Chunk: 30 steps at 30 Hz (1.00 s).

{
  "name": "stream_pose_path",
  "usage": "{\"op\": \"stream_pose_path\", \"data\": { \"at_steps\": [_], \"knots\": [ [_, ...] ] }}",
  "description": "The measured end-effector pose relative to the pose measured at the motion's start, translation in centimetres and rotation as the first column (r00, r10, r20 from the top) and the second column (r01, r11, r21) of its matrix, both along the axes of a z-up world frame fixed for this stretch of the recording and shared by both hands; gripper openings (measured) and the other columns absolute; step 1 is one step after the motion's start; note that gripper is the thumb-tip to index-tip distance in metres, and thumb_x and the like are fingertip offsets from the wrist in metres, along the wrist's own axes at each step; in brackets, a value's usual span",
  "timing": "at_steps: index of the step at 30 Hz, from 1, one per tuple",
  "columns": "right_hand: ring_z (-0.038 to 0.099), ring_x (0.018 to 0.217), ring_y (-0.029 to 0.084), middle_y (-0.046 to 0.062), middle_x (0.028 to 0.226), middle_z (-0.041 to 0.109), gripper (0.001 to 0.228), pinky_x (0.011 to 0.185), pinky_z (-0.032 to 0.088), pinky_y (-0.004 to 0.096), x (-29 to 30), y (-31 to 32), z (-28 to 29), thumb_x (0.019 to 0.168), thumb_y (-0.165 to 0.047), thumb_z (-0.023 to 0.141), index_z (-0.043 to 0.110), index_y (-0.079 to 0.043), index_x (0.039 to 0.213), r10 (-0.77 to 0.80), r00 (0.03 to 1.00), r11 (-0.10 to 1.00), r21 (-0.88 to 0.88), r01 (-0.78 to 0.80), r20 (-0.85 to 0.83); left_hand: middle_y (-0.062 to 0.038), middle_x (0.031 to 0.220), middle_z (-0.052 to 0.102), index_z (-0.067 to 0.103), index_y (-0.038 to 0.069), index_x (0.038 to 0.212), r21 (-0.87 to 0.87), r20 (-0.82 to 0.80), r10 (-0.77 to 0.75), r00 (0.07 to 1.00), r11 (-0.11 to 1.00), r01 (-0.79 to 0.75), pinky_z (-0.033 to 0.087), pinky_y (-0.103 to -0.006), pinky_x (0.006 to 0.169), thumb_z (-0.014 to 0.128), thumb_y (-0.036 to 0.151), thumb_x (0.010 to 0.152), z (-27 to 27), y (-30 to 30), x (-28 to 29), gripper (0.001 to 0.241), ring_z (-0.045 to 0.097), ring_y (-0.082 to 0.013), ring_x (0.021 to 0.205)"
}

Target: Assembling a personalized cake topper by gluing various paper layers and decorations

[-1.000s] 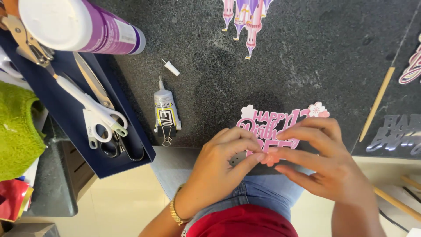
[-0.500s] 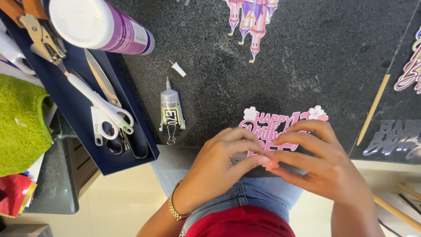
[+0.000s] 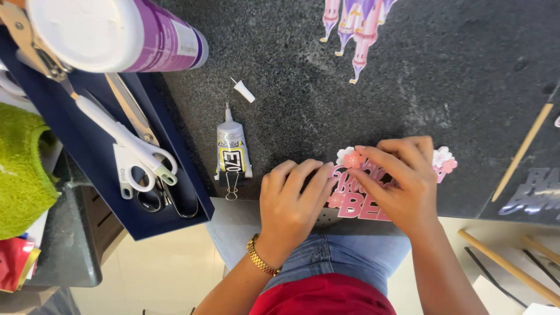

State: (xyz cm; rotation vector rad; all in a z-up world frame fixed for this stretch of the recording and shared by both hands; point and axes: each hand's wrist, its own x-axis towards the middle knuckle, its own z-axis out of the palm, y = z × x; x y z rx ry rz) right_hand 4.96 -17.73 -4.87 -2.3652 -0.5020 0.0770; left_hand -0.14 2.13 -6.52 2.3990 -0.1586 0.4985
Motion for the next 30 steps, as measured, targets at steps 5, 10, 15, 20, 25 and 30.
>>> {"op": "stream_pose_path", "data": {
  "at_steps": [5, 10, 15, 20, 25, 30],
  "knots": [
    [0.054, 0.087, 0.027, 0.004, 0.095, 0.064, 0.031, 0.076, 0.048, 0.034, 0.1, 0.3, -0.4, 0.085, -0.011, 0.088, 0.081, -0.013, 0.116, 0.001, 1.000, 0.999, -0.053, -0.002, -0.017, 0.001, 0.102, 0.071, 0.076, 0.019, 0.106, 0.102, 0.003, 0.018, 1.000, 0.995, -0.019, 0.047, -0.0302, 0.074, 0.078, 0.023, 0.091, -0.9, -0.1, 0.0, 0.016, 0.064, -0.0190, 0.089],
    [0.053, 0.088, 0.028, 0.005, 0.096, 0.063, 0.030, 0.075, 0.048, 0.034, -0.1, 0.4, -0.6, 0.087, -0.011, 0.088, 0.081, -0.013, 0.117, -0.016, 1.000, 0.997, -0.071, 0.015, -0.015, 0.002, 0.103, 0.070, 0.076, 0.021, 0.106, 0.152, -0.008, 0.010, 1.000, 0.988, -0.009, 0.044, -0.0288, 0.073, 0.075, 0.025, 0.094, -0.7, 0.1, 0.3, 0.013, 0.064, -0.0169, 0.089],
    [0.054, 0.084, 0.025, 0.004, 0.095, 0.061, 0.031, 0.073, 0.049, 0.033, 0.1, 0.5, -0.5, 0.087, -0.015, 0.090, 0.081, -0.015, 0.116, -0.030, 0.999, 0.996, -0.079, 0.028, -0.027, 0.001, 0.104, 0.066, 0.074, 0.029, 0.116, 0.274, -0.003, -0.010, 1.000, 0.962, 0.010, 0.040, -0.0288, 0.070, 0.055, 0.021, 0.105, -0.6, 0.1, 0.5, 0.023, 0.058, -0.0168, 0.085],
    [0.053, 0.084, 0.025, 0.005, 0.096, 0.061, 0.032, 0.075, 0.049, 0.034, 0.0, 0.2, -1.0, 0.087, -0.016, 0.090, 0.082, -0.016, 0.117, -0.012, 1.000, 0.997, -0.080, 0.011, -0.001, 0.001, 0.105, 0.065, 0.073, 0.032, 0.118, 0.316, -0.019, -0.013, 1.000, 0.949, 0.019, 0.040, -0.0289, 0.070, 0.050, 0.021, 0.106, -0.4, 0.2, 0.7, 0.028, 0.057, -0.0166, 0.085],
    [0.053, 0.083, 0.027, 0.005, 0.096, 0.061, 0.034, 0.078, 0.049, 0.035, -0.3, -0.3, -1.6, 0.085, -0.020, 0.092, 0.082, -0.017, 0.117, 0.018, 0.999, 0.994, -0.105, -0.012, 0.048, 0.003, 0.106, 0.065, 0.073, 0.035, 0.119, 0.351, -0.025, -0.008, 1.000, 0.936, 0.016, 0.040, -0.0284, 0.069, 0.054, 0.025, 0.103, -1.2, 0.0, 0.3, 0.027, 0.056, -0.0154, 0.085],
    [0.052, 0.083, 0.028, 0.007, 0.097, 0.060, 0.032, 0.079, 0.048, 0.037, -0.4, -0.1, -1.6, 0.088, -0.020, 0.091, 0.082, -0.015, 0.118, -0.008, 0.999, 0.998, -0.061, 0.011, 0.049, 0.003, 0.106, 0.065, 0.073, 0.036, 0.120, 0.361, -0.026, -0.002, 1.000, 0.932, 0.011, 0.040, -0.0284, 0.069, 0.054, 0.026, 0.103, -1.2, -0.1, 0.3, 0.027, 0.056, -0.0155, 0.086]
  ]
}}
